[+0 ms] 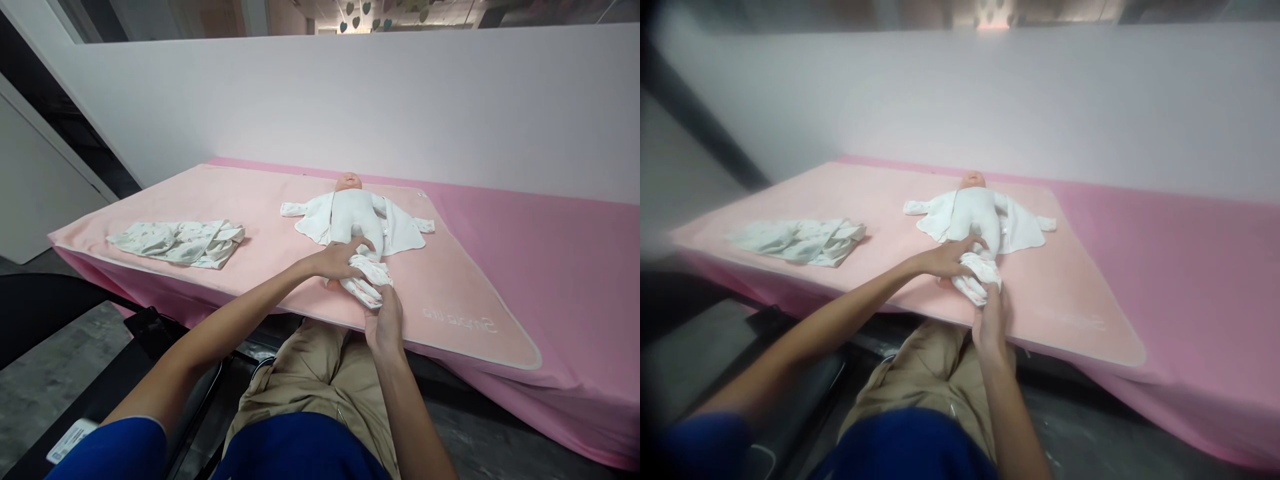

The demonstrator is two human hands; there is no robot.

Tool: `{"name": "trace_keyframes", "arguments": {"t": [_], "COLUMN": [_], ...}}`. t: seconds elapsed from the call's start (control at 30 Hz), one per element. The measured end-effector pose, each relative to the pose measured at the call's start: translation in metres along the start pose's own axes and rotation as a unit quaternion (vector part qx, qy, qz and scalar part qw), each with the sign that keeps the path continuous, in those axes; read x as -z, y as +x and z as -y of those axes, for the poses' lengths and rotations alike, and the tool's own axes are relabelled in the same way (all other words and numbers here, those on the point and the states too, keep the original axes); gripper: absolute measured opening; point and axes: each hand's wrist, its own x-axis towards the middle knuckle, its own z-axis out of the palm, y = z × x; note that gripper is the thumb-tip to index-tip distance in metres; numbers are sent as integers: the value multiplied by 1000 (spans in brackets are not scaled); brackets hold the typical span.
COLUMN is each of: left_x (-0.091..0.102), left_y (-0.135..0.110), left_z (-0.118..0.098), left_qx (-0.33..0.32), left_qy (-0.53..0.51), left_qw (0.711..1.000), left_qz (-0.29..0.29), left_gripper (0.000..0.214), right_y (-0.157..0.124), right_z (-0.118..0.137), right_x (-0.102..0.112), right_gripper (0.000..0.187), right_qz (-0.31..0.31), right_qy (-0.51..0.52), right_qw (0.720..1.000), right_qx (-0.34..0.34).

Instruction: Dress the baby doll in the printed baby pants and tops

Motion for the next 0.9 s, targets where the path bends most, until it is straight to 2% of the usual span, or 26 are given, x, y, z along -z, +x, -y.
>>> {"name": "trace_keyframes", "arguments": {"t": [0.13, 0.2, 0.4, 0.57, 0.7, 0.9], "left_x": [7, 10, 13, 12, 12, 13], "left_y": [7, 10, 10, 7, 8, 10], "left_z": [-4, -4, 9, 14, 14, 9], "left_qx": [19, 24, -62, -57, -47, -29], "left_qy": [58, 55, -115, -182, -176, -118], "left_qw": [997, 997, 990, 981, 983, 992], "left_qz": [39, 52, 52, 44, 23, 19], "left_gripper": [63, 64, 66, 68, 63, 58], "right_y": [10, 13, 14, 16, 32, 69], "right_z": [9, 14, 14, 4, 12, 42], "right_x": [7, 10, 11, 11, 16, 9], "right_gripper": [39, 41, 40, 38, 34, 17], "right_qz": [28, 43, 84, 71, 68, 105], "right_qy": [19, 15, 13, -29, -124, -181], "right_qw": [998, 997, 996, 997, 988, 977], "right_qx": [-48, -56, -40, 9, 60, 40]}}
